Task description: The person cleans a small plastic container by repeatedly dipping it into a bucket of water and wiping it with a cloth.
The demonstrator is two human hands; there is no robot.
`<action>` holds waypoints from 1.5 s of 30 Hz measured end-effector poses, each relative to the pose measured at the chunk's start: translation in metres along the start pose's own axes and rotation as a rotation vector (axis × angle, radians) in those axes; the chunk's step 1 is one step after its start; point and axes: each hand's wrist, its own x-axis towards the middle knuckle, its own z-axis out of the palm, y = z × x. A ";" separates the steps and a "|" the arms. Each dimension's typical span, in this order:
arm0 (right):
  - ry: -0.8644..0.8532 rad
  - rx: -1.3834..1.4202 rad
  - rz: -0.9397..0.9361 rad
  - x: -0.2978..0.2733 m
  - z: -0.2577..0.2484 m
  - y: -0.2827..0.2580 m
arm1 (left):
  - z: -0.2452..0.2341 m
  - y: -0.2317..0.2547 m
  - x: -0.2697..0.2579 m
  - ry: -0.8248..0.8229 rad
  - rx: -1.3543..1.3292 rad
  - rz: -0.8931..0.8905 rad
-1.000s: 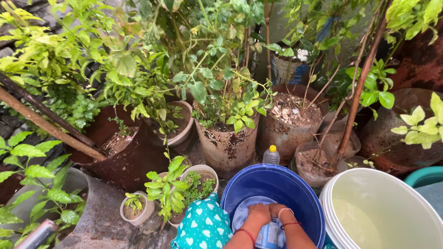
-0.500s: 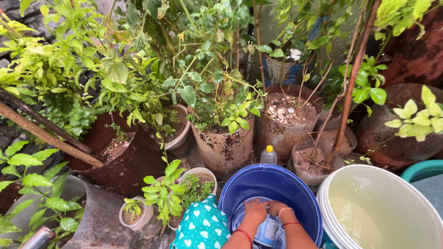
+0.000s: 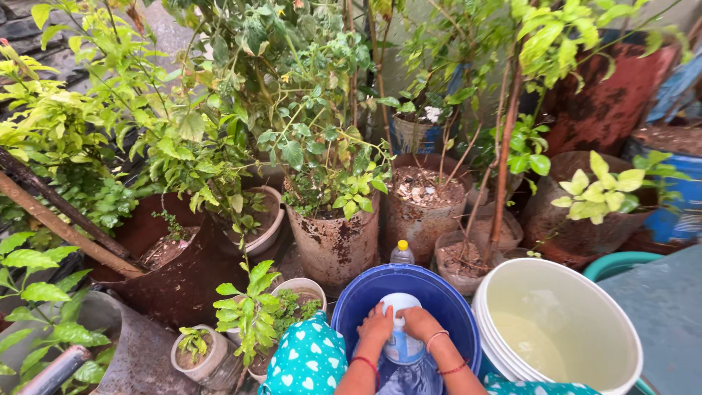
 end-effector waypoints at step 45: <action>1.054 0.049 -0.335 0.004 -0.375 0.065 | -0.159 0.343 -0.013 -0.129 -1.211 0.983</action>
